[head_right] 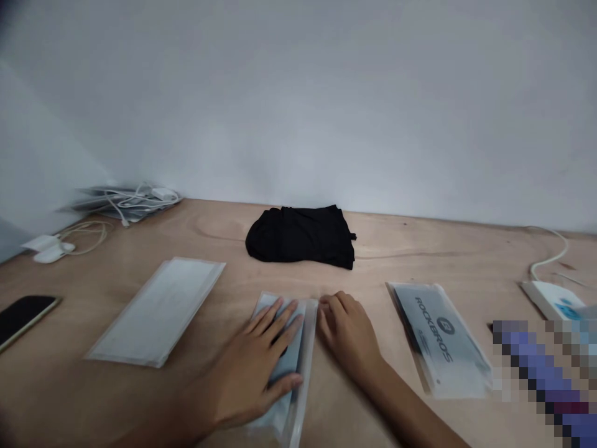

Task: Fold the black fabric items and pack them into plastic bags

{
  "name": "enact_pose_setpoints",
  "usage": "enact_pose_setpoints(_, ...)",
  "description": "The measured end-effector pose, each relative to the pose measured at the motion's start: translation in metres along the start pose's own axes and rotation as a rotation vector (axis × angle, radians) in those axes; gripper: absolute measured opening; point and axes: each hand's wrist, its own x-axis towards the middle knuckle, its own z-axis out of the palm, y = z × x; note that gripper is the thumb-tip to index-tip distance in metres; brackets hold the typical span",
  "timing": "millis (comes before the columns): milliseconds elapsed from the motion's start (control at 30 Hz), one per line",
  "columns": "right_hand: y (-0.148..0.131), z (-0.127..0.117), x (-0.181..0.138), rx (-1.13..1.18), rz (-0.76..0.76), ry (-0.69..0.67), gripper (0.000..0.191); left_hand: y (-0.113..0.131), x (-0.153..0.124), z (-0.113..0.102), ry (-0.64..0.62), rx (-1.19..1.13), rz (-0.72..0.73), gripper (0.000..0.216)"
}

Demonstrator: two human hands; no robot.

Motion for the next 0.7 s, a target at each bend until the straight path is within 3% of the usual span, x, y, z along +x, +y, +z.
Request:
enact_pose_setpoints(167,-0.017,-0.006,-0.020,0.113,0.078,-0.101,0.029,0.000,0.009,0.019,0.032,0.081,-0.054,0.080)
enact_pose_setpoints(367,-0.029,0.007,-0.027,0.117,0.123,-0.120,0.019,-0.001,0.005,0.021,0.088,0.052,-0.052,0.077)
enact_pose_setpoints(467,-0.034,0.007,-0.020,0.303,0.239,-0.143,0.020,-0.007,0.003,0.020,0.138,-0.015,-0.031,0.070)
enact_pose_setpoints(600,-0.026,-0.015,-0.008,0.775,0.491,-0.132,0.023,-0.023,0.005,0.022,0.320,-0.075,-0.129,0.049)
enact_pose_setpoints(700,0.014,-0.051,-0.009,0.793,0.671,-0.074,0.033,-0.034,0.008,0.027,0.401,-0.060,-0.215,0.036)
